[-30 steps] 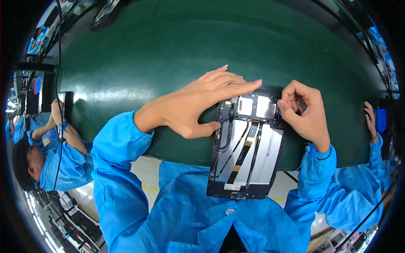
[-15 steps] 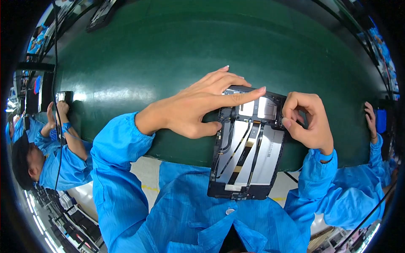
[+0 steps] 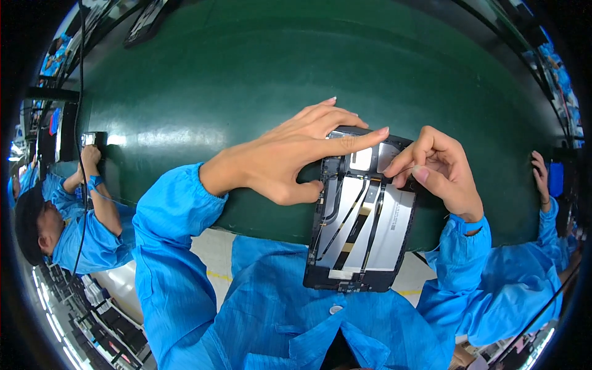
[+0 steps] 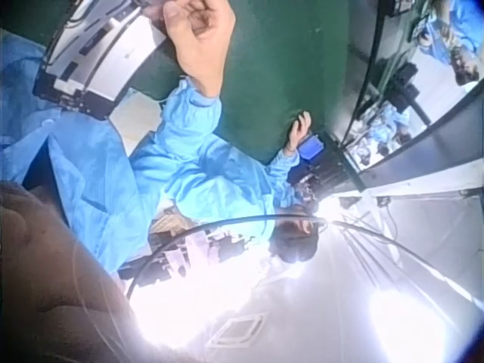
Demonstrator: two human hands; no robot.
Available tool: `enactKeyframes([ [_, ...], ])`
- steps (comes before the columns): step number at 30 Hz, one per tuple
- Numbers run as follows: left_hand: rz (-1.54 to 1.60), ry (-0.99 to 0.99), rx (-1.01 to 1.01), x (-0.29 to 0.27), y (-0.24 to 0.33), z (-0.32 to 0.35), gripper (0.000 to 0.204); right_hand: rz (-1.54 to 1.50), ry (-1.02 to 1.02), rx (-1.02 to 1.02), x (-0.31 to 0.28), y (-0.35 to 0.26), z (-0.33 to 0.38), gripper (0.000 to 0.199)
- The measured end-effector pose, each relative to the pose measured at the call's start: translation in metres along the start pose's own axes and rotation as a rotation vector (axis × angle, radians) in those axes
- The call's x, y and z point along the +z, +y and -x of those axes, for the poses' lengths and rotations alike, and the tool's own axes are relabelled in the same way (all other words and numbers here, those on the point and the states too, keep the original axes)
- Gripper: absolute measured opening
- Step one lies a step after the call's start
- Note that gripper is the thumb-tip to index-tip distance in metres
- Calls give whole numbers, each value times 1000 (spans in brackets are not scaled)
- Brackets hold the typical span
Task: The person assembles tablet devices on a conveyor line by taking each device, connecting and pressing internal ribbon cables and wires into place by hand, and sliding the device down the line.
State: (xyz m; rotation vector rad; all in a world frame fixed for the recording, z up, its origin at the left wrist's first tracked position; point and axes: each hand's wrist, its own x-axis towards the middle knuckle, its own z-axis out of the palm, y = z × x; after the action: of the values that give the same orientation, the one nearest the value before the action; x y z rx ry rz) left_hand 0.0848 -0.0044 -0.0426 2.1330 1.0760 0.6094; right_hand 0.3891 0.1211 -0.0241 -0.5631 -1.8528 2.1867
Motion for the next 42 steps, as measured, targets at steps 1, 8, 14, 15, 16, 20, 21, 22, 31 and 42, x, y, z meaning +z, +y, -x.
enactKeyframes([
  [1,-12,-2,0,1,0,1,122,0,0,0,-1,1,-1,22],
  [8,-14,-8,-14,1,1,0,120,-111,-12,-10,4,-5,-4,20],
  [14,-47,0,-1,1,2,1,118,-130,-51,2,3,-3,-3,22],
  [15,-48,0,-2,0,3,0,118,-134,-54,-5,4,-3,-3,22],
  [16,-41,-3,-2,0,3,1,118,-134,-54,-4,3,-2,-3,22],
  [20,10,-13,0,-3,-1,1,119,-172,-104,23,1,-3,-2,20],
  [21,11,-13,2,-3,-1,0,119,-187,-114,39,0,-4,-1,19],
  [22,3,-22,4,-3,-1,0,120,-187,-115,39,0,-5,-1,19],
  [31,3,-33,0,-4,-2,1,118,-212,-164,85,-1,-5,-1,14],
  [42,13,-27,9,-5,0,3,116,-231,-171,98,0,-2,1,12],
])
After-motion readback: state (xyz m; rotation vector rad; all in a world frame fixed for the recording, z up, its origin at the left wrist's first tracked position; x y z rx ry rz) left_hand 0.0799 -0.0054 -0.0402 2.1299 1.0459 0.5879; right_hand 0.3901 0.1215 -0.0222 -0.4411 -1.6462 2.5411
